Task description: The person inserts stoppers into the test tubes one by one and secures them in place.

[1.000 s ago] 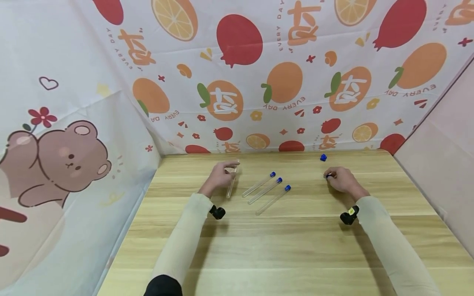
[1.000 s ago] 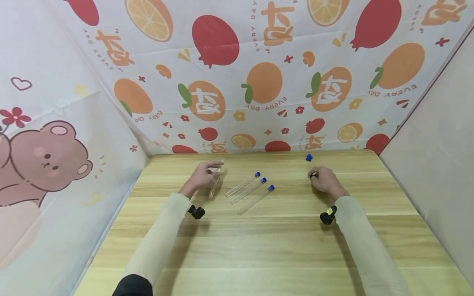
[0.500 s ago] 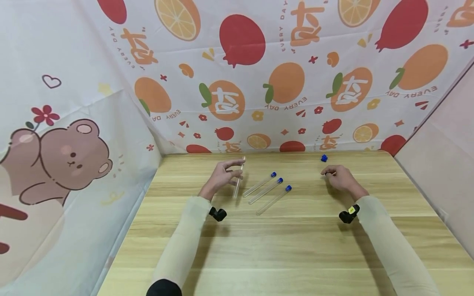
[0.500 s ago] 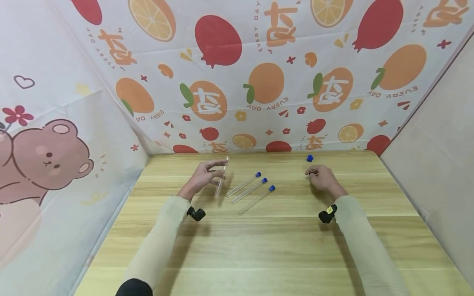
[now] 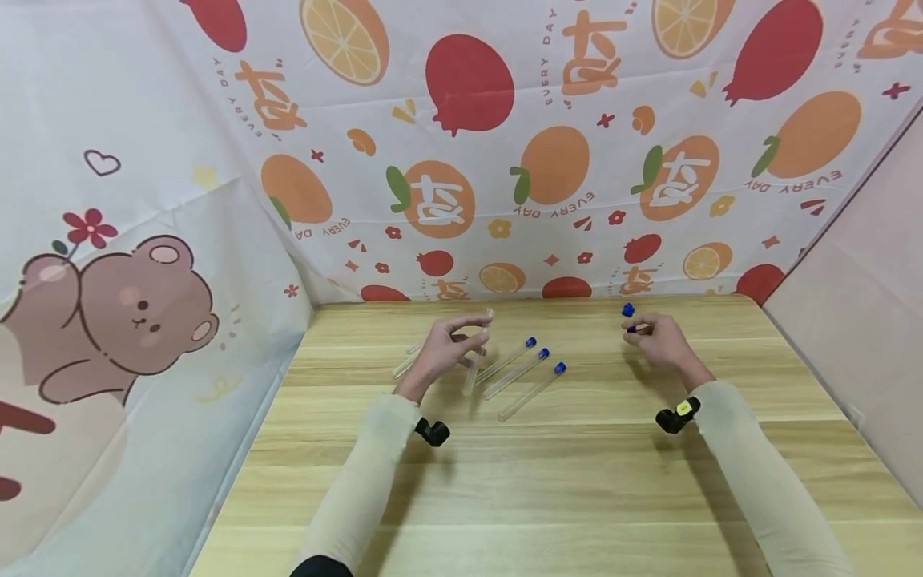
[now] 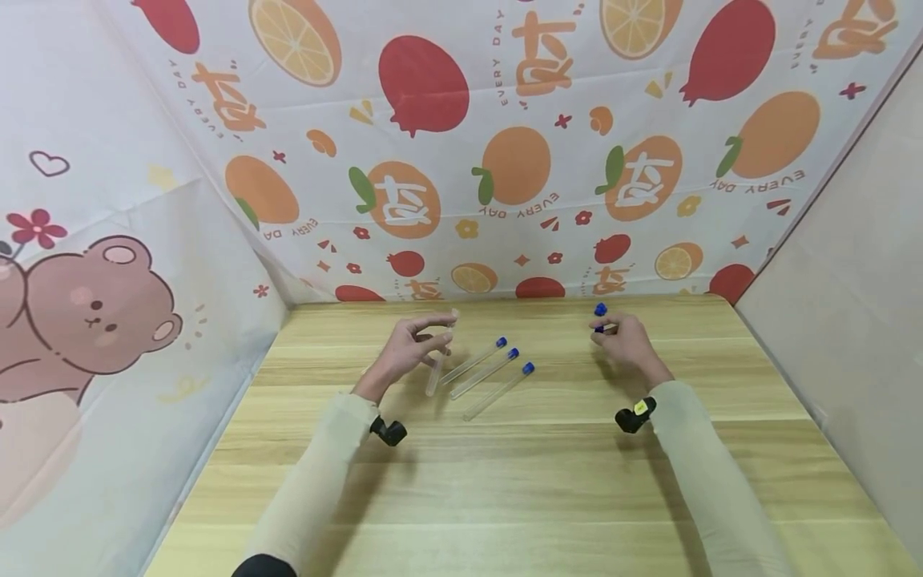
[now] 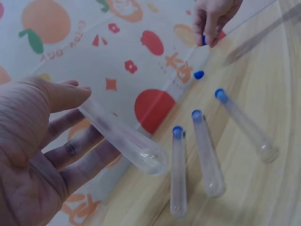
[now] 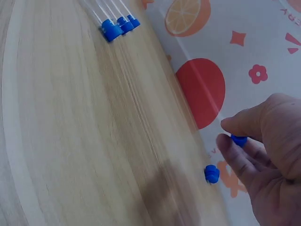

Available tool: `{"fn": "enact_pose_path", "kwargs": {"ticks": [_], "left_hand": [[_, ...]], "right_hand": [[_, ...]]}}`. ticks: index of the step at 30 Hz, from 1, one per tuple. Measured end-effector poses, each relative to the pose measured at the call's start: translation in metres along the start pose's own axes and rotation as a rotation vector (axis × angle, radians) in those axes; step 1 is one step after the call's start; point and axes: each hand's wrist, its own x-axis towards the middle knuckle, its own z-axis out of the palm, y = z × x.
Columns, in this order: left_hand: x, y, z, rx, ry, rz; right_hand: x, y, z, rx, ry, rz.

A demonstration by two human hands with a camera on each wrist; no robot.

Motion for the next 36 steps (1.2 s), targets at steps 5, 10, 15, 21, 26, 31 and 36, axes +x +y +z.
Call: {"fn": "enact_pose_path", "kwargs": {"ticks": [5, 10, 15, 21, 26, 31, 36], "left_hand": [[-0.005, 0.007, 0.01, -0.034, -0.006, 0.019], [-0.011, 0.013, 0.021, -0.056, -0.018, 0.048], [-0.017, 0.016, 0.029, -0.058, -0.035, 0.045], [-0.022, 0.021, 0.038, -0.049, -0.059, 0.047], [-0.023, 0.025, 0.042, -0.051, -0.053, 0.048], [-0.026, 0.028, 0.044, -0.051, -0.058, 0.055], [-0.027, 0.031, 0.046, -0.041, -0.061, 0.069]], "right_hand": [[0.001, -0.008, 0.001, -0.014, 0.059, -0.034], [0.0, -0.019, 0.004, -0.012, 0.093, -0.08], [-0.001, -0.034, 0.008, 0.015, 0.156, -0.128], [0.0, -0.051, 0.008, 0.066, 0.213, -0.219], [0.003, -0.064, 0.008, 0.113, 0.201, -0.287], [0.002, -0.077, 0.007, 0.08, 0.202, -0.344], [0.002, -0.091, 0.008, 0.073, 0.206, -0.386]]}}
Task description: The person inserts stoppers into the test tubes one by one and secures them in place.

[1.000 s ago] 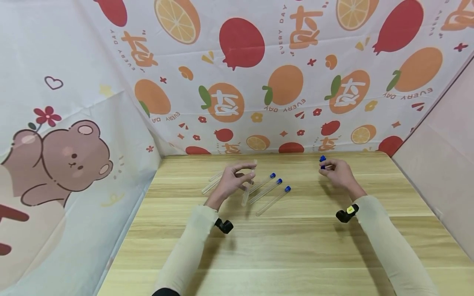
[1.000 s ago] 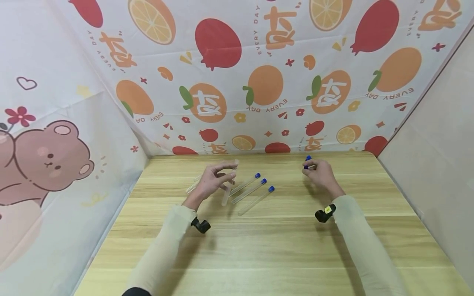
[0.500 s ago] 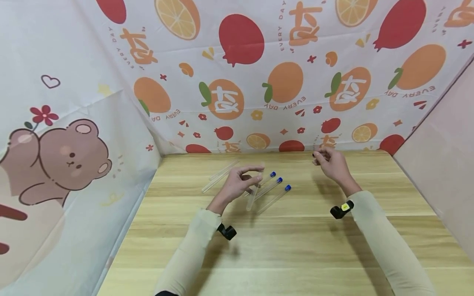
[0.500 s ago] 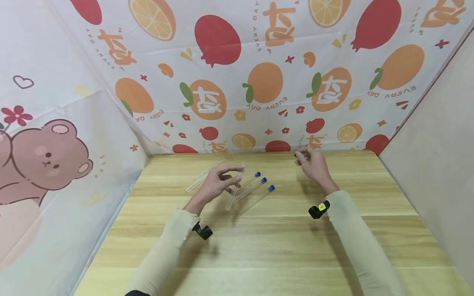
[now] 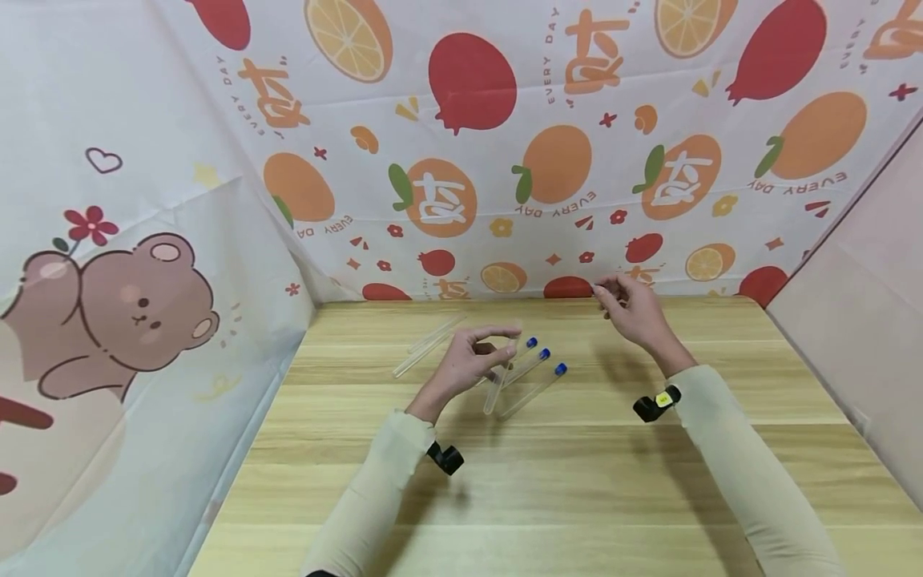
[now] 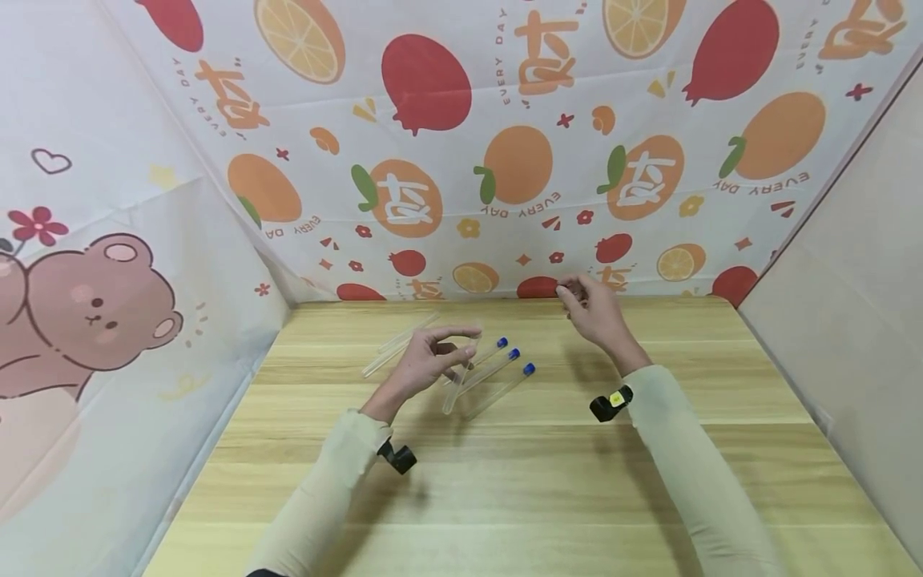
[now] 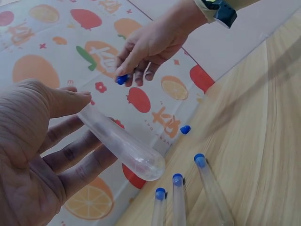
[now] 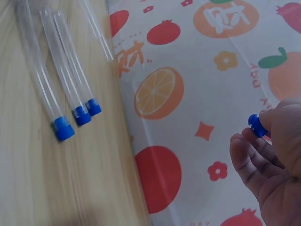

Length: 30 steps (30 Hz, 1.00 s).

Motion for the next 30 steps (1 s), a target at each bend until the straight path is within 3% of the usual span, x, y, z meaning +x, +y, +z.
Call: {"fn": "enact_pose_path", "kwargs": {"ticks": [21, 30], "left_hand": [[0.002, 0.011, 0.006, 0.04, -0.008, 0.059], [0.002, 0.013, 0.008, 0.049, 0.0, 0.065]], "right_hand": [[0.011, -0.054, 0.012, 0.047, -0.115, -0.076], [0.008, -0.067, 0.018, 0.074, -0.151, -0.077]]}}
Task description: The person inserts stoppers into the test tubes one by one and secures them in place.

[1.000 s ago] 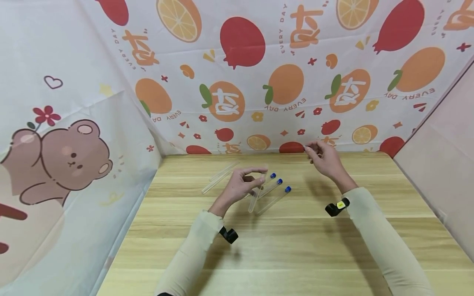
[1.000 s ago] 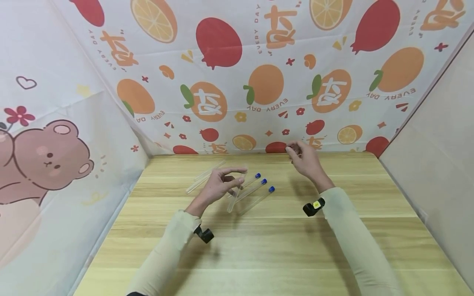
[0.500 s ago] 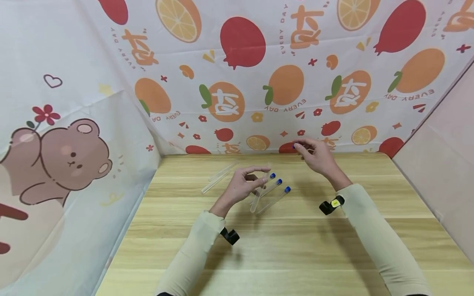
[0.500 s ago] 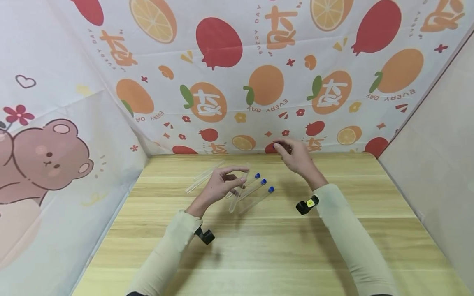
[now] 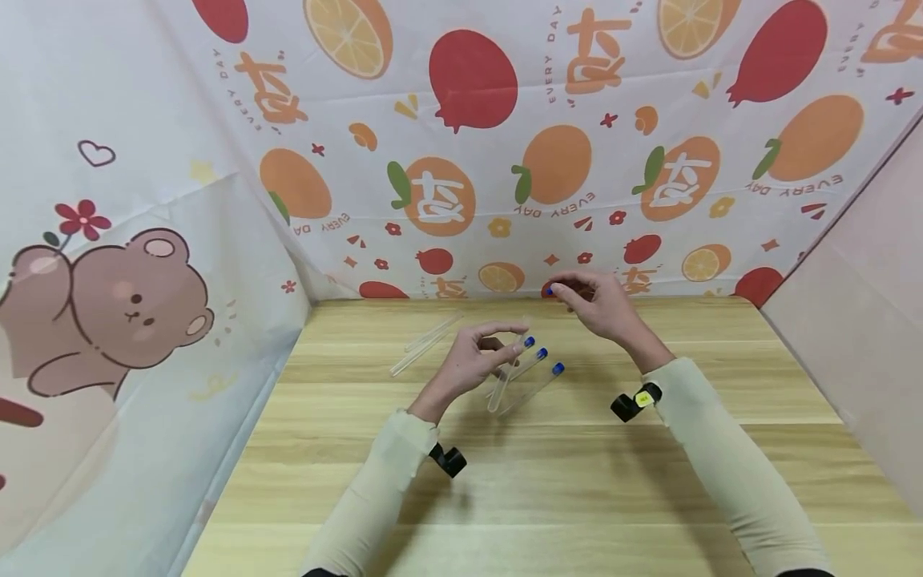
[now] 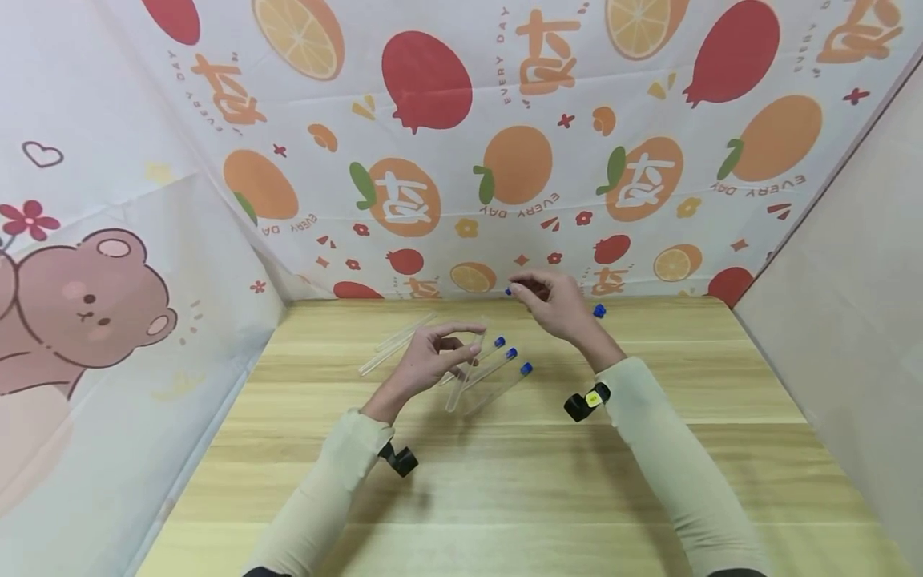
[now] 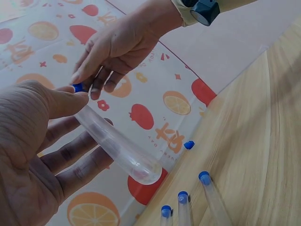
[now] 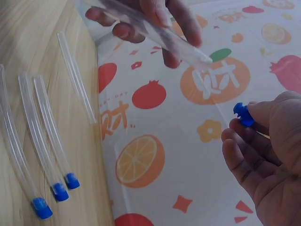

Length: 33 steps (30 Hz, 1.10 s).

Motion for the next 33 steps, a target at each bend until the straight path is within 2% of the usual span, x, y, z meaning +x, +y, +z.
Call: {"fn": "enact_pose_path", "kwargs": {"ticks": [13, 21, 33], "left_hand": [[0.0, 0.001, 0.002, 0.012, -0.003, 0.016], [0.0, 0.005, 0.001, 0.032, -0.002, 0.027], [0.001, 0.006, 0.002, 0.019, 0.008, 0.03]], "right_hand": [[-0.001, -0.011, 0.009, 0.01, -0.062, -0.047], [-0.005, -0.015, 0.01, -0.007, -0.107, -0.03], [-0.008, -0.019, 0.012, 0.012, -0.111, -0.06]]}}
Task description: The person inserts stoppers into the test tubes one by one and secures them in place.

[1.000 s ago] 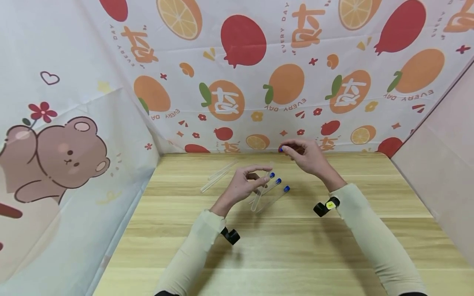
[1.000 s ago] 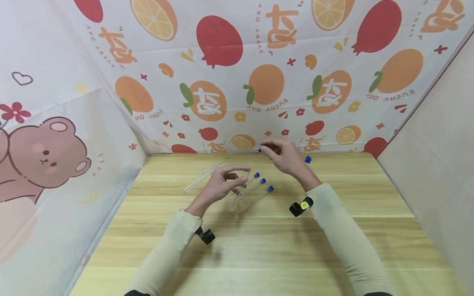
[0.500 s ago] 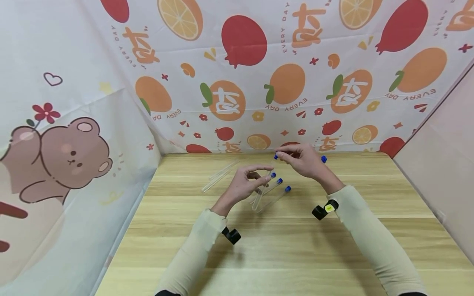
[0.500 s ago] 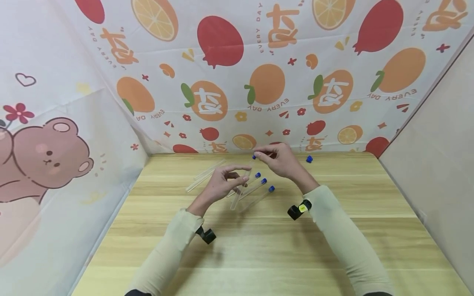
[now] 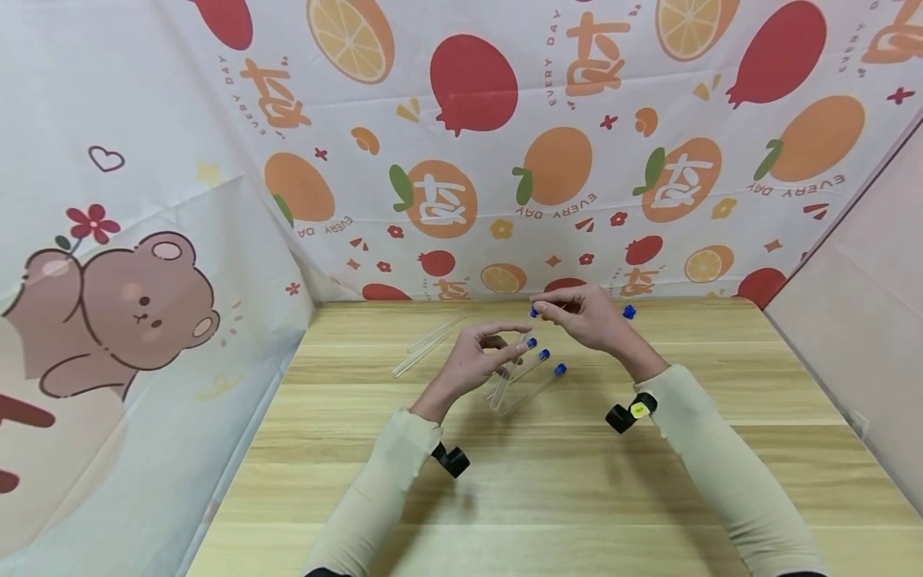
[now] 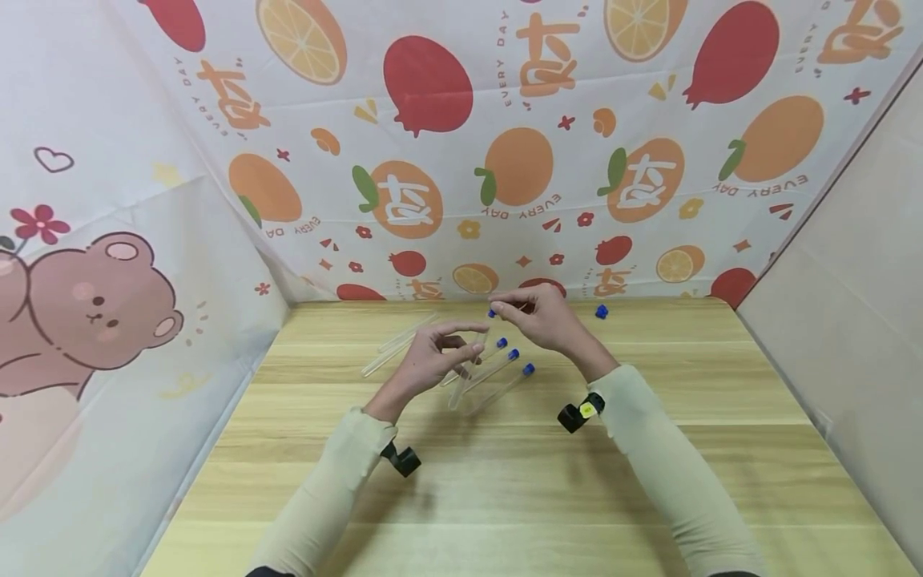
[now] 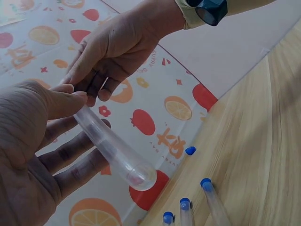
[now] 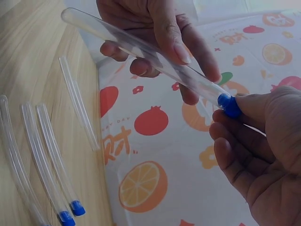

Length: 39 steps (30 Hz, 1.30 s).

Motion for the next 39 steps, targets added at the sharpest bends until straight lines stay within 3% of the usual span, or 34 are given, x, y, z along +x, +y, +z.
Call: {"fn": "enact_pose_path", "kwargs": {"ticks": [13, 22, 27, 34, 39], "left_hand": [[0.002, 0.005, 0.005, 0.018, 0.067, 0.057], [0.004, 0.006, 0.011, 0.001, 0.104, 0.057], [0.007, 0.005, 0.013, -0.045, 0.106, 0.066], [0.011, 0.006, 0.011, -0.047, 0.093, 0.067], [0.012, 0.008, 0.012, -0.032, 0.096, 0.079]], "right_hand": [[-0.005, -0.001, -0.001, 0.066, -0.024, -0.028], [-0.008, -0.001, 0.002, 0.054, -0.016, -0.062], [-0.007, -0.002, 0.003, 0.073, 0.016, -0.071], [-0.005, 0.003, 0.003, 0.179, 0.075, -0.074], [-0.004, 0.005, 0.004, 0.15, 0.095, -0.076]]}}
